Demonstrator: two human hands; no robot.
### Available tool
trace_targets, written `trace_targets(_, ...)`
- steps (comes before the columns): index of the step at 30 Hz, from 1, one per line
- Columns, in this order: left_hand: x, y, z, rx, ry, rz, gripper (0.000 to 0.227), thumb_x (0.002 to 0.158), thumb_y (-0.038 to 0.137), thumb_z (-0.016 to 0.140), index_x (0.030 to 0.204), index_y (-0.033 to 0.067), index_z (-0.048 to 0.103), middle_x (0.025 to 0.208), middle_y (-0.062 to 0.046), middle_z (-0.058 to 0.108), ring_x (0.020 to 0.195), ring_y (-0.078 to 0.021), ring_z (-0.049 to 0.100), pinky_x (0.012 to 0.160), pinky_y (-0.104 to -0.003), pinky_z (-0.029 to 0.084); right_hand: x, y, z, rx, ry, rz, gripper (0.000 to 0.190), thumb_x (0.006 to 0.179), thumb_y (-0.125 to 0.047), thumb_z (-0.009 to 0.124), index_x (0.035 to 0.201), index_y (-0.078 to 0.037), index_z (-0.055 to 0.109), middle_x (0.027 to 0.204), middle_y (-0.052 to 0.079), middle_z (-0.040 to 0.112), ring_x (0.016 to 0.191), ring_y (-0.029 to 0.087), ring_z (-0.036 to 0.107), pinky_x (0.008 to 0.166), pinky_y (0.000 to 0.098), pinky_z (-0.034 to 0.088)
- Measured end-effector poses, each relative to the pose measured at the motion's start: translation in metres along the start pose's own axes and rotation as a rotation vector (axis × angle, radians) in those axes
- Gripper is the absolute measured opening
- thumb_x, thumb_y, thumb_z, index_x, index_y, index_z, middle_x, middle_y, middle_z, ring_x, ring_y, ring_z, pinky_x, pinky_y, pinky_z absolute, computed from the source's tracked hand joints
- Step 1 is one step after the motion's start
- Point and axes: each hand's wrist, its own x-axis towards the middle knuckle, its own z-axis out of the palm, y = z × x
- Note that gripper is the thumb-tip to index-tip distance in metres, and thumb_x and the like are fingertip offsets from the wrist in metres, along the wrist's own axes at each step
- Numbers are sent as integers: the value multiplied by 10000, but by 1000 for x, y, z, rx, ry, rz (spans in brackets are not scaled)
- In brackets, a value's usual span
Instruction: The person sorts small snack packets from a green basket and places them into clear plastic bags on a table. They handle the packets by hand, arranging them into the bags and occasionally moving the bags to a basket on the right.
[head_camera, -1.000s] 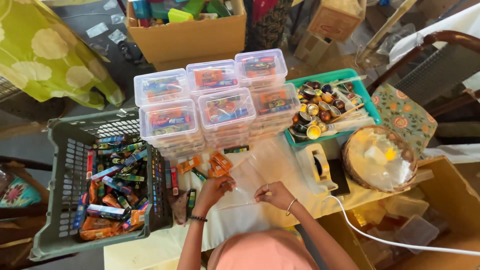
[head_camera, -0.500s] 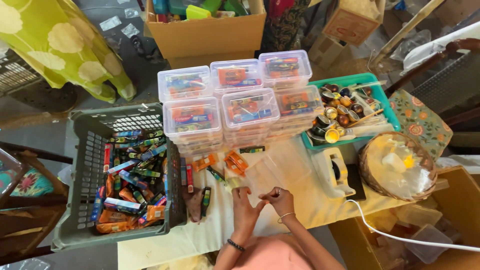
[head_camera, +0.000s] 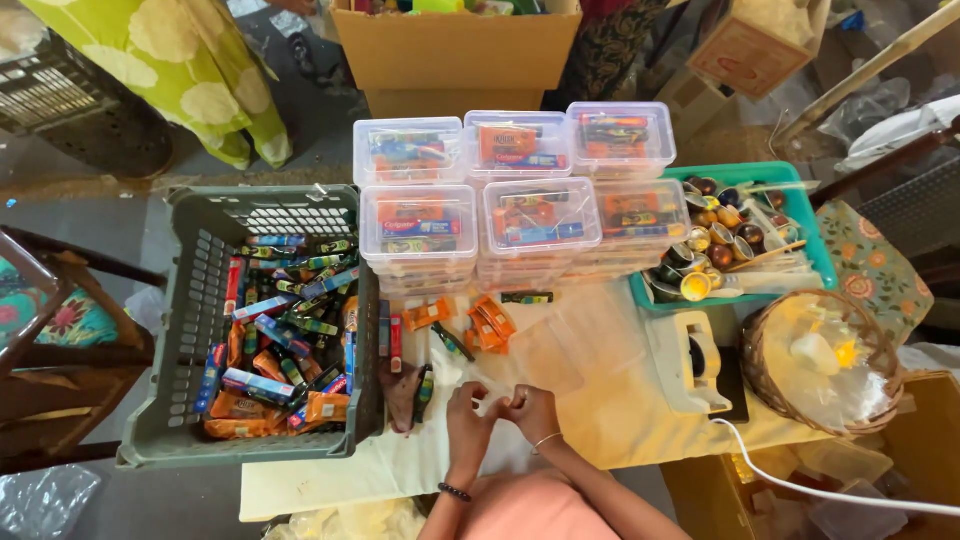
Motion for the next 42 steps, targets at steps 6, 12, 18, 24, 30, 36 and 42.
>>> trace_targets(6,19,-4,-18,-42,79,-2,157,845,38,677,997,47,641,941,-127,652,896,-321,624,786,-418,501,19,-32,5,-11,-141,-68,504,607,-307,979,572,-15,570,541,89,607,485,149,526,483,333,443)
trace_targets(12,42,2,-24,194,183,63,311,800,-43,610,1093,50,651,1014,-175,621,980,-389,572,832,-477,471,83,35,34,204,-349,-238,148,917,-191,685,933,-47,716,928,94,725,841,172,688,778,333,561)
trace_targets(18,79,-9,-19,304,187,120,391,761,-39,618,1135,63,666,1058,-183,620,1011,-402,570,859,-491,478,153,-15,19,-93,-288,-592,319,749,-81,749,1063,-107,800,1135,71,745,1093,349,604,995,484,470)
trace_targets(24,99,-38,-26,327,125,-71,317,816,-12,600,1079,109,728,1087,-147,629,1007,-358,584,852,-464,490,166,-9,7,29,-421,-532,364,840,-230,792,1182,-133,713,1167,79,735,1099,319,690,1000,435,536)
trace_targets(30,104,-67,15,434,-38,114,501,791,-14,601,1263,129,690,1083,-139,608,1004,-350,559,866,-448,488,161,-22,20,-457,-75,-230,502,769,-237,783,1239,-96,675,1169,224,656,959,420,638,783,498,540)
trace_targets(36,101,-54,18,495,-99,156,592,786,-27,608,1357,125,633,1104,-140,578,1025,-358,558,901,-442,503,129,-4,-23,342,-65,-7,348,956,-219,673,1280,-95,704,1018,57,751,804,130,659,671,289,574)
trace_targets(42,90,-31,20,416,-57,153,554,837,-60,587,1366,100,627,1105,-159,569,1028,-371,565,890,-447,516,65,-29,-30,540,-230,236,319,875,-151,735,1151,9,729,907,88,772,653,122,743,593,263,601)
